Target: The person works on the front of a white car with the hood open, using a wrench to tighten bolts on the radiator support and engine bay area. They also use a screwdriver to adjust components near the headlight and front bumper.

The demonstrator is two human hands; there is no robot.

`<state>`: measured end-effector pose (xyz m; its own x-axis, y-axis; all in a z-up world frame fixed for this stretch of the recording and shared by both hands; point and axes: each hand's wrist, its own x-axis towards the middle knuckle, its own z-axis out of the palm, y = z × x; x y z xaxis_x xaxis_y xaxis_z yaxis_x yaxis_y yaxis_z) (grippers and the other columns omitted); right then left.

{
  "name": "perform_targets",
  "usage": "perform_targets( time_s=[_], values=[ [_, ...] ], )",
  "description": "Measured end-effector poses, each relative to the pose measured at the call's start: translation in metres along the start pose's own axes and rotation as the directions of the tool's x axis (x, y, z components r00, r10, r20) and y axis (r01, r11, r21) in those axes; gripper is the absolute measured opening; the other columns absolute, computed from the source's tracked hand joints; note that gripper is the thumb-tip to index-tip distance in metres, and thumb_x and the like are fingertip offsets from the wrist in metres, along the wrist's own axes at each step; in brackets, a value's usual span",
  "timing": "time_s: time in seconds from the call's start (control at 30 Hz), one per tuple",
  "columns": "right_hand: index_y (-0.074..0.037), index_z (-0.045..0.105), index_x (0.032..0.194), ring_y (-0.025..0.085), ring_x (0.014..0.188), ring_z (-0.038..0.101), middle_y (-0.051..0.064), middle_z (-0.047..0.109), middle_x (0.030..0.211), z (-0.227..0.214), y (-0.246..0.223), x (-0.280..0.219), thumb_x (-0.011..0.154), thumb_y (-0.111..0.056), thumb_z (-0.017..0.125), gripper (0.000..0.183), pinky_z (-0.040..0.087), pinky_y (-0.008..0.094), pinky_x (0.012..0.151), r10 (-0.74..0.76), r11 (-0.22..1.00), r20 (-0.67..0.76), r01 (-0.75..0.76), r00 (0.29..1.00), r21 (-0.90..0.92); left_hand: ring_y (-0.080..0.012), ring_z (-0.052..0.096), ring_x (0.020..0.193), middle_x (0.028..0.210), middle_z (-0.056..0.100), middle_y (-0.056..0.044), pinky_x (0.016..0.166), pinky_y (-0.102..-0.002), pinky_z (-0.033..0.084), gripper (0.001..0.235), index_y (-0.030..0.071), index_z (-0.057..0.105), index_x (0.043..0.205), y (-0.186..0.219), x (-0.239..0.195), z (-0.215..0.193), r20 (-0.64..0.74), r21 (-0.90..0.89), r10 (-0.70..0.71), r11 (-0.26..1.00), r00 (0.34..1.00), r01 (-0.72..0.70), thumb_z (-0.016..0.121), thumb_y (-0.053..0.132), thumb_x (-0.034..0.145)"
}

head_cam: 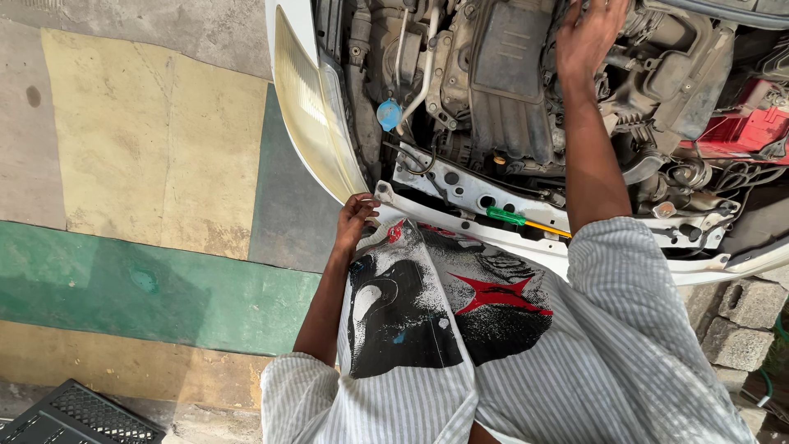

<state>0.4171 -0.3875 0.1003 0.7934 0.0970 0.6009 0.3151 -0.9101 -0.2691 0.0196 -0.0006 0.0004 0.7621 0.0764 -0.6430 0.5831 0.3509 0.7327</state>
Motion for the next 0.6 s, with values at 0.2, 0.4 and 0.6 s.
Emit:
perform_targets(
  time_s=[0.2, 0.4, 0.6],
  values=[
    [-0.001, 0.071, 0.120, 0.033, 0.129, 0.056, 0.014, 0.057, 0.132, -0.087, -0.054, -0.200, 0.098, 0.001, 0.074, 0.022, 0.046, 0.047, 0.110, 0.195, 0.971, 0.331, -0.230, 0.923, 0.069, -0.0112, 0.066, 0.093, 0.111, 0.073, -0.002, 0.076, -0.028, 0.052, 0.034, 0.010, 0.060, 0.129, -0.014, 0.013, 0.004, 0.143, 0.120, 0.028, 0.992, 0.989, -0.045, 0.050, 0.006, 0.097],
    [-0.001, 0.072, 0.116, 0.039, 0.125, 0.053, 0.017, 0.058, 0.133, -0.168, -0.065, -0.329, 0.091, -0.006, 0.075, 0.026, 0.044, 0.052, 0.105, 0.320, 0.947, 0.428, -0.301, 0.846, -0.113, -0.0118, 0.066, 0.088, 0.107, 0.073, -0.003, 0.072, -0.029, 0.052, 0.034, 0.010, 0.061, 0.126, -0.026, 0.029, 0.014, 0.312, 0.217, -0.001, 0.974, 0.950, -0.070, 0.060, 0.006, 0.092],
    [0.000, 0.069, 0.129, 0.039, 0.128, 0.052, 0.017, 0.056, 0.139, -0.184, -0.064, -0.374, 0.095, -0.006, 0.070, 0.034, 0.042, 0.052, 0.105, 0.382, 0.924, 0.456, -0.326, 0.804, -0.199, -0.0118, 0.068, 0.085, 0.104, 0.074, -0.002, 0.069, -0.030, 0.053, 0.032, 0.010, 0.062, 0.123, -0.030, 0.030, 0.035, 0.436, 0.379, -0.065, 0.918, 0.898, -0.118, 0.061, 0.007, 0.091]
  ],
)
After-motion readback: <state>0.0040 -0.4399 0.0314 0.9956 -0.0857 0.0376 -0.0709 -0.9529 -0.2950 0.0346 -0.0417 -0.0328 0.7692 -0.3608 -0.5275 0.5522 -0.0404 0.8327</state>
